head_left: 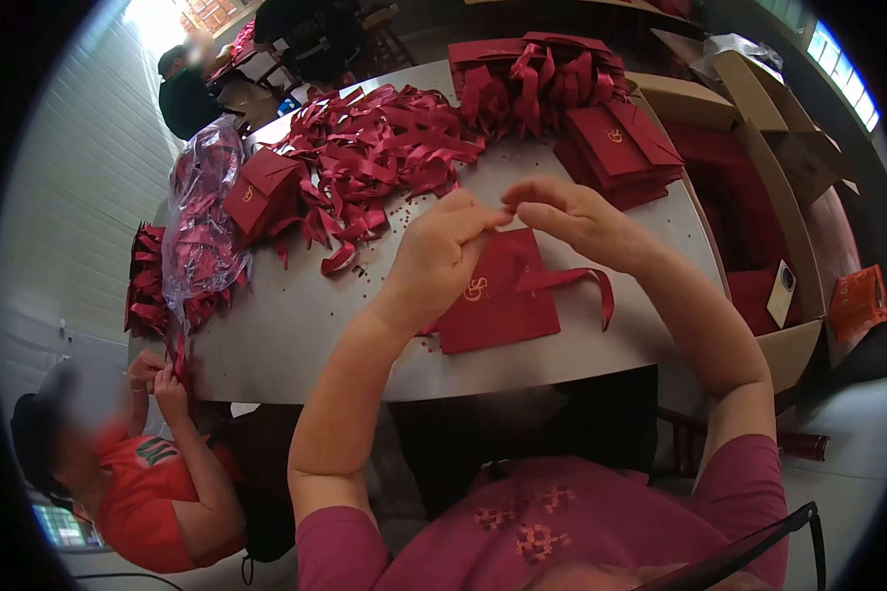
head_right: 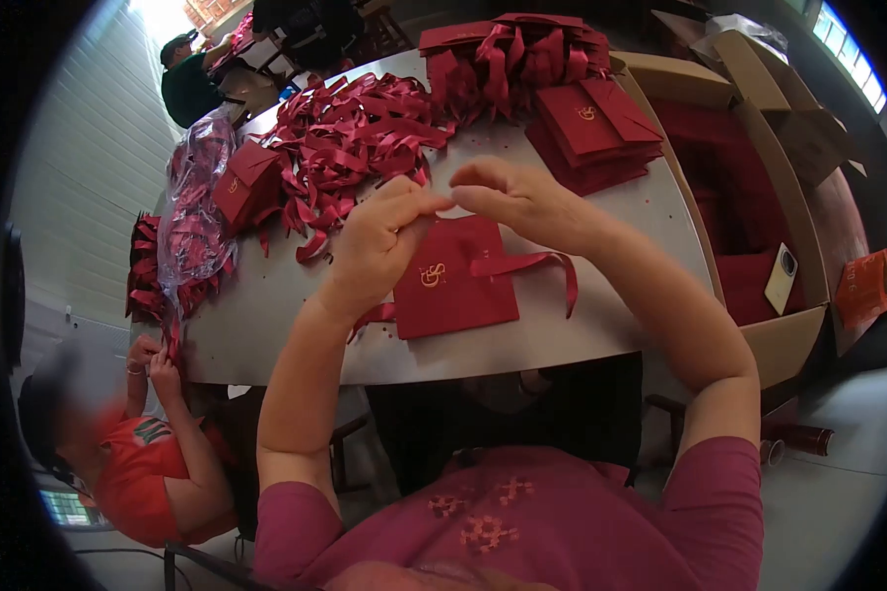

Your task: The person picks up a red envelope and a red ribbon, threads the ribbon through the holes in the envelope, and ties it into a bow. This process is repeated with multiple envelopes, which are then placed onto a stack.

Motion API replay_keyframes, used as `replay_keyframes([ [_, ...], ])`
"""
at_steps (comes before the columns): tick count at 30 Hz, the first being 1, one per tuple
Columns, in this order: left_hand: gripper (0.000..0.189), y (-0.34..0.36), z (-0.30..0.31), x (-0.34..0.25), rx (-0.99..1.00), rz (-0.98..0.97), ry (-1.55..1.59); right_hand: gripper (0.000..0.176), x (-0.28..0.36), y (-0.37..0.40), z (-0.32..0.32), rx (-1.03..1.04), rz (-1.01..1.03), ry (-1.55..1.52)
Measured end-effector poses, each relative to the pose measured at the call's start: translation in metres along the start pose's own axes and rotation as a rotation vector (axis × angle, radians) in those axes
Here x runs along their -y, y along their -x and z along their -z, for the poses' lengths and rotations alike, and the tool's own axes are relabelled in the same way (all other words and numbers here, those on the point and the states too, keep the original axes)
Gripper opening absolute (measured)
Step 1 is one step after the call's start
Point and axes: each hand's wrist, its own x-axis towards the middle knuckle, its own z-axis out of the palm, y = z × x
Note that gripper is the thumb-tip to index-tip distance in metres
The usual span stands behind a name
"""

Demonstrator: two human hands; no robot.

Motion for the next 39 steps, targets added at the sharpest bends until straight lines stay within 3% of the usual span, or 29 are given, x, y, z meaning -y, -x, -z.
replay_keyframes([
  [1, 0.024, -0.007, -0.002, -0.009, -0.046, -0.059, -0.049, 0.031, -0.001, -0.003, -0.006, 0.0, -0.008, -0.012],
  [3, 0.021, -0.011, -0.006, -0.017, -0.097, -0.023, -0.073, 0.023, -0.004, -0.01, -0.019, 0.115, -0.171, -0.602],
  [7, 0.022, -0.003, 0.006, -0.015, -0.166, 0.11, 0.103, 0.019, -0.013, -0.015, -0.019, 0.192, -0.289, -0.734],
  [9, 0.021, 0.009, 0.022, -0.014, -0.078, 0.444, -0.124, 0.015, -0.023, -0.015, -0.02, 0.187, -0.319, -0.675],
  [11, 0.017, 0.029, 0.022, 0.018, -0.112, 0.544, -0.125, 0.012, -0.03, -0.013, -0.032, 0.15, -0.322, -0.538],
  [13, 0.017, 0.038, 0.02, 0.02, -0.024, 1.021, 0.022, 0.01, -0.038, -0.014, -0.044, 0.115, -0.32, -0.408],
  [15, 0.017, 0.05, 0.006, 0.04, -0.034, 0.964, -0.04, 0.01, -0.045, -0.013, -0.053, 0.115, -0.331, -0.198],
  [21, 0.015, 0.052, -0.005, 0.051, -0.168, 0.844, -0.054, 0.015, -0.049, -0.011, -0.059, 0.019, -0.145, -0.071],
  [23, 0.016, 0.05, -0.007, 0.047, -0.212, 0.801, -0.066, 0.015, -0.053, -0.013, -0.06, 0.001, -0.192, -0.13],
  [25, 0.015, 0.042, -0.008, 0.03, -0.348, 0.912, 0.153, 0.016, -0.054, -0.012, -0.061, -0.012, -0.238, -0.189],
  [28, 0.02, 0.039, -0.009, 0.027, -0.447, 0.897, 0.353, 0.014, -0.052, -0.011, -0.061, -0.013, -0.186, -0.17],
  [32, 0.019, 0.036, -0.003, 0.031, -0.335, 0.93, 0.37, 0.012, -0.049, -0.01, -0.06, 0.036, -0.292, -0.28],
  [39, 0.016, 0.03, 0.003, 0.026, -0.4, 0.915, 0.705, 0.014, -0.05, -0.008, -0.055, 0.101, -0.274, -0.287],
])
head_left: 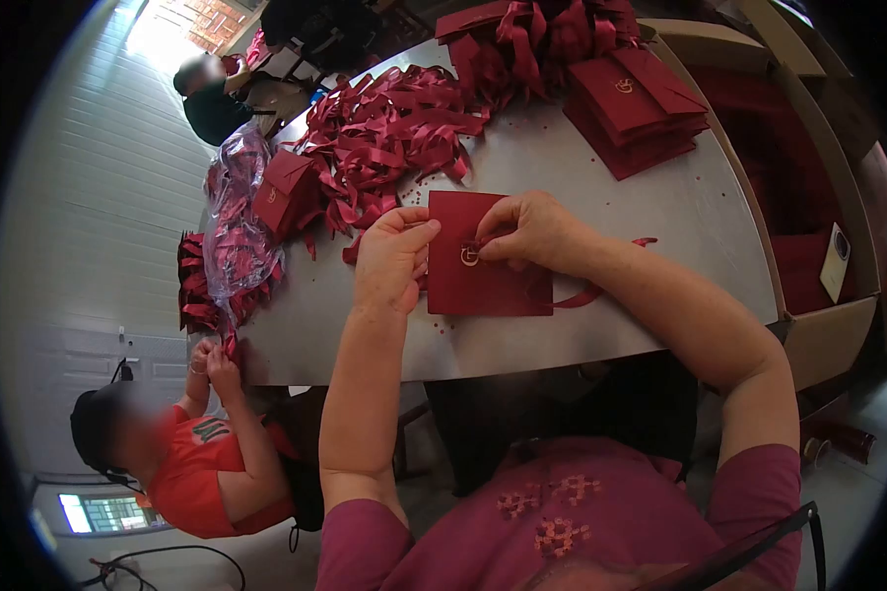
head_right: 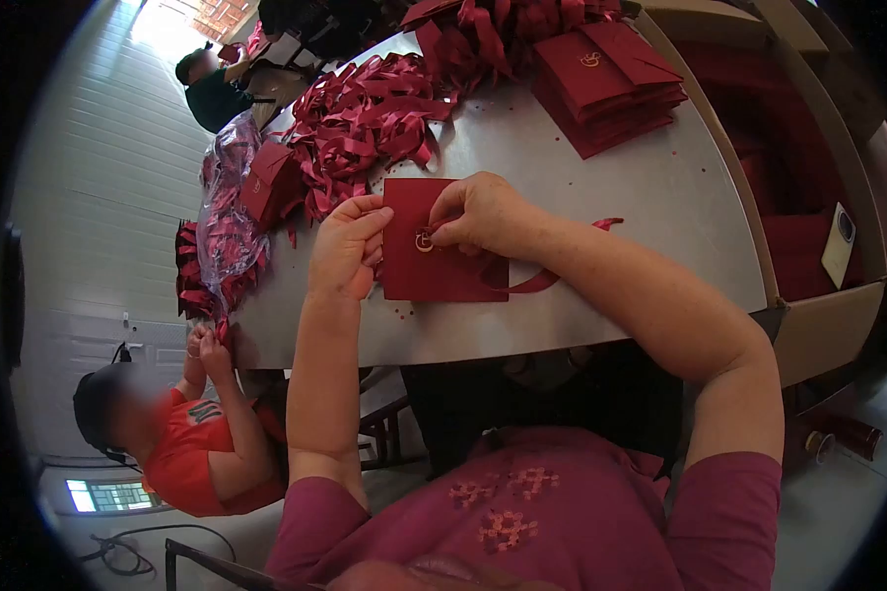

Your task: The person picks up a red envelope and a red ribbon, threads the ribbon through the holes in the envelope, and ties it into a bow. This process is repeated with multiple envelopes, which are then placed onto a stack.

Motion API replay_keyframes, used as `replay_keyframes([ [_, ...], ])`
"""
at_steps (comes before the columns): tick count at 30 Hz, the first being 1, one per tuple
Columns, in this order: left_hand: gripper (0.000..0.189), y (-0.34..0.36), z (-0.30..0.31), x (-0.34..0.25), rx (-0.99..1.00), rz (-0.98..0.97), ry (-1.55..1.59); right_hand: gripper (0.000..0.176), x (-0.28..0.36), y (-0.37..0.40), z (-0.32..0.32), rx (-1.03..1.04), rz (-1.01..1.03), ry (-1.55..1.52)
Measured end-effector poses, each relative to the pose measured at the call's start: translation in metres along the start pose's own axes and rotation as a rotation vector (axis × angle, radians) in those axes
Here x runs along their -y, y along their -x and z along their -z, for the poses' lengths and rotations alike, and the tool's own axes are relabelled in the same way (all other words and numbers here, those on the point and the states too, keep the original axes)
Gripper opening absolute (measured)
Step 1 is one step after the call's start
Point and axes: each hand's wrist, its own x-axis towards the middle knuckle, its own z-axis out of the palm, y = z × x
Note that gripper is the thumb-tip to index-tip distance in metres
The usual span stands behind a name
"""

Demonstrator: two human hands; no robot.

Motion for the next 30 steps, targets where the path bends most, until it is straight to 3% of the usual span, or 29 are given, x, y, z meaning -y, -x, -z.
replay_keyframes([
  [8, 0.015, -0.011, 0.006, 0.006, -0.052, 0.073, 0.118, 0.01, 0.004, 0.004, 0.002, 0.019, -0.003, 0.011],
  [14, 0.016, -0.01, 0.006, 0.008, 0.065, 0.078, 0.203, 0.01, 0.003, 0.002, 0.002, 0.023, -0.003, 0.028],
  [22, 0.024, 0.015, -0.021, 0.011, -0.027, -0.277, -0.016, 0.008, 0.003, 0.0, 0.001, 0.011, -0.028, 0.027],
  [26, 0.026, 0.02, -0.029, 0.008, 0.053, -0.246, 0.079, 0.005, 0.002, 0.001, 0.002, 0.025, 0.005, 0.052],
  [30, 0.026, 0.018, -0.027, 0.011, 0.136, -0.355, -0.034, 0.003, -0.001, 0.0, 0.002, 0.018, 0.02, 0.033],
])
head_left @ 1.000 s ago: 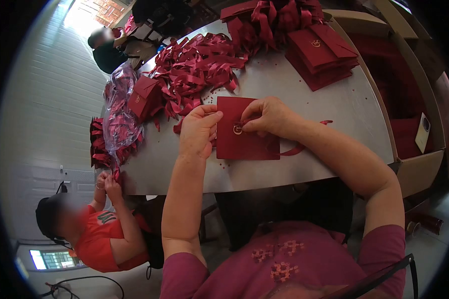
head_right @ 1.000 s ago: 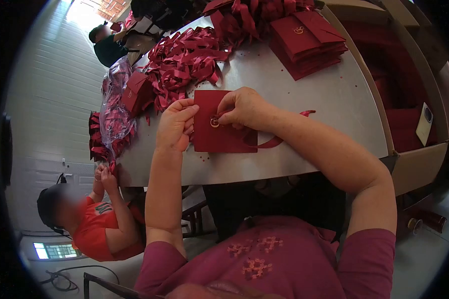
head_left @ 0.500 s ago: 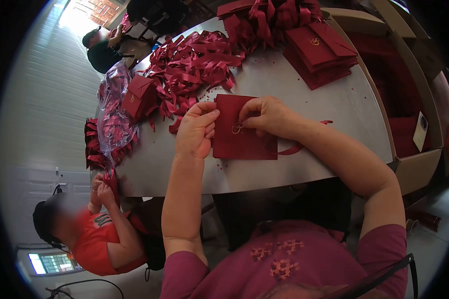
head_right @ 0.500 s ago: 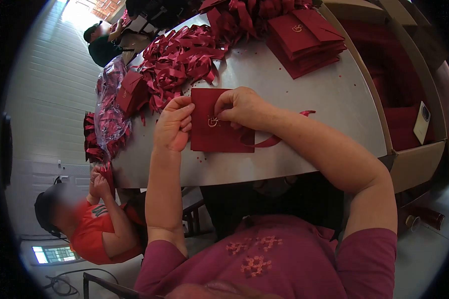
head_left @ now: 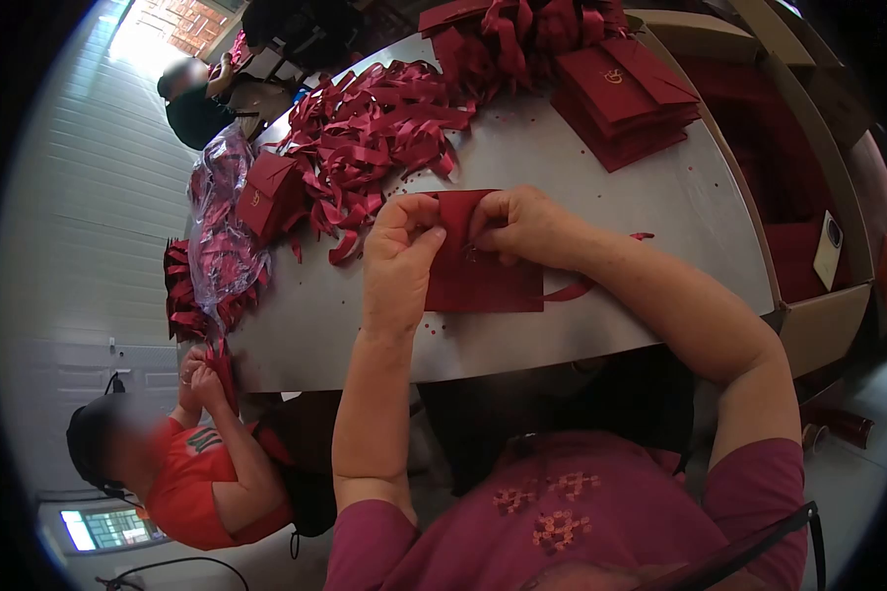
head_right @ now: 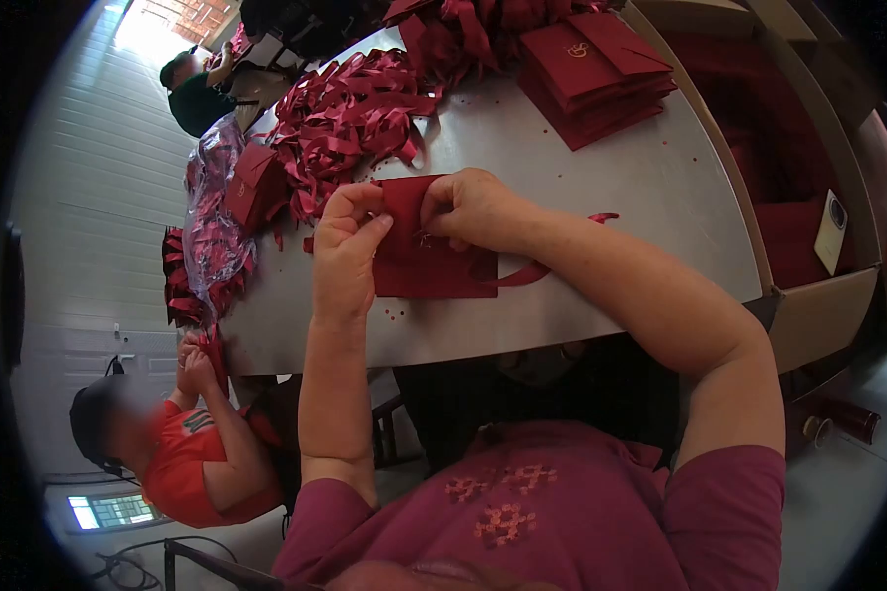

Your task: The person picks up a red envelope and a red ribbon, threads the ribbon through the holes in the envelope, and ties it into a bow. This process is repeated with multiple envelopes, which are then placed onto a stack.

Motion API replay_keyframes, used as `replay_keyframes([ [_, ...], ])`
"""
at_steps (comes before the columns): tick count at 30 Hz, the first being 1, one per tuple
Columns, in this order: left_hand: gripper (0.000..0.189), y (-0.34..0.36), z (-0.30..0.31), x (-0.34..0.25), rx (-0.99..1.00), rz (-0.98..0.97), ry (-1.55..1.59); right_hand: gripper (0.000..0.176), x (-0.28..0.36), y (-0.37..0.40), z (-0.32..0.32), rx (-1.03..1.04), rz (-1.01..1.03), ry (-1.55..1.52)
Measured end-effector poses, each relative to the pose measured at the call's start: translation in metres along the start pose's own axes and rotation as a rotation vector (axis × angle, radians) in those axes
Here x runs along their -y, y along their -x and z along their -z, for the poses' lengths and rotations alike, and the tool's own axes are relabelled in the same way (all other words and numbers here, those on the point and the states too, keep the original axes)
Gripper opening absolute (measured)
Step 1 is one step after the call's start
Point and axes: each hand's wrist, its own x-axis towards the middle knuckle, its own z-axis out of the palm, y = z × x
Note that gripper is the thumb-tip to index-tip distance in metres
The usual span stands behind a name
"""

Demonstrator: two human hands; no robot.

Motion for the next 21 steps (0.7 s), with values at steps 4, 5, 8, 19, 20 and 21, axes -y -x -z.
replay_keyframes([
  [4, 0.027, -0.002, -0.001, 0.001, -0.049, -0.173, -0.239, 0.004, 0.001, -0.001, 0.001, 0.009, 0.003, -0.017],
  [5, 0.027, -0.002, -0.002, 0.002, -0.048, -0.171, -0.241, 0.004, 0.002, 0.0, 0.002, 0.016, -0.004, -0.012],
  [8, 0.03, -0.005, -0.004, 0.0, -0.093, -0.13, -0.128, 0.005, 0.001, -0.001, 0.001, 0.016, -0.005, 0.026],
  [19, 0.026, -0.015, 0.002, 0.002, -0.103, 0.059, -0.064, 0.005, 0.002, -0.001, 0.001, 0.023, 0.002, 0.039],
  [20, 0.026, -0.014, 0.001, 0.003, -0.101, 0.062, -0.062, 0.005, 0.003, 0.0, 0.002, 0.026, -0.011, 0.031],
  [21, 0.024, -0.012, -0.001, 0.002, -0.073, 0.071, 0.003, 0.005, 0.003, 0.0, 0.002, 0.029, -0.023, 0.023],
])
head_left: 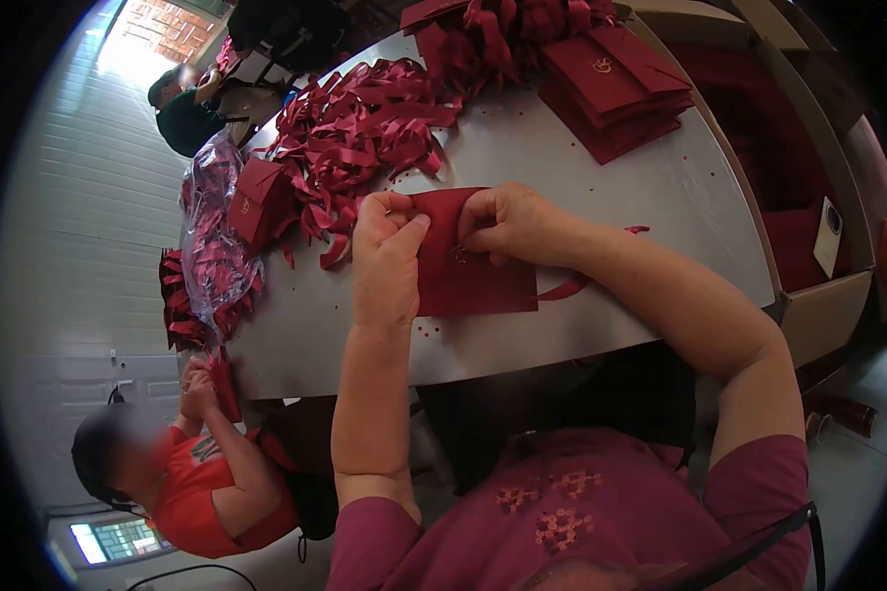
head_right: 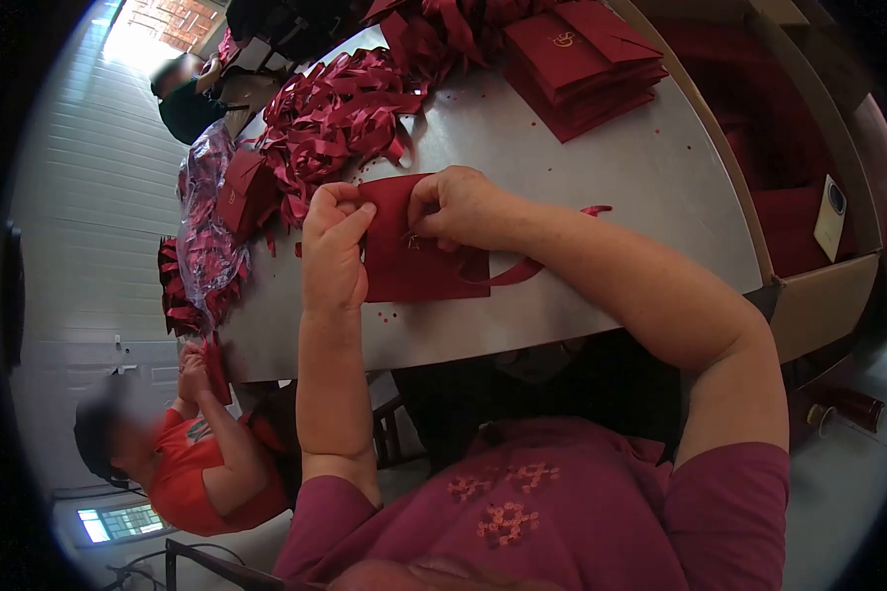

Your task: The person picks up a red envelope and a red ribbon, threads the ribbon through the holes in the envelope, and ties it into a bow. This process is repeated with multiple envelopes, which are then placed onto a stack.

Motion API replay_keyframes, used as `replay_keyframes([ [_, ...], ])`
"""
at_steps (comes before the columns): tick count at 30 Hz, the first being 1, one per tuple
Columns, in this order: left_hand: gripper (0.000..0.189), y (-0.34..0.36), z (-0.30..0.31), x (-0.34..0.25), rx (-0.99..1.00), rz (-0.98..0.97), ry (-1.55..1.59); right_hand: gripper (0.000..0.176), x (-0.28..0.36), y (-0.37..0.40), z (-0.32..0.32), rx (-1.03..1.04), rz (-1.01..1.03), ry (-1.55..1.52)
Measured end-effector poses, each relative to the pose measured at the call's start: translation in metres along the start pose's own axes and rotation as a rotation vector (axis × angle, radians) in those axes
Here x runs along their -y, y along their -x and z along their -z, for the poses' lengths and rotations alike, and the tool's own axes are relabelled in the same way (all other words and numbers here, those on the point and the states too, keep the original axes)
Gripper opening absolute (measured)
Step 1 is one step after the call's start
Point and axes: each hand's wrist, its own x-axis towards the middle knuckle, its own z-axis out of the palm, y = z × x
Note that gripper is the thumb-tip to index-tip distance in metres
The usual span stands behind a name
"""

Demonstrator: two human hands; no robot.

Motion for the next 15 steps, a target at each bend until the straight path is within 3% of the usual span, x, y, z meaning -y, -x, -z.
replay_keyframes([
  [10, 0.021, 0.0046, 0.0068, -0.0034, 0.139, 0.163, 0.283, 0.006, -0.0012, -0.0007, -0.0011, -0.006, 0.025, 0.029],
  [15, 0.023, 0.0035, 0.0077, 0.0014, 0.158, 0.111, 0.275, 0.005, -0.004, -0.0006, -0.0013, -0.005, 0.042, 0.009],
])
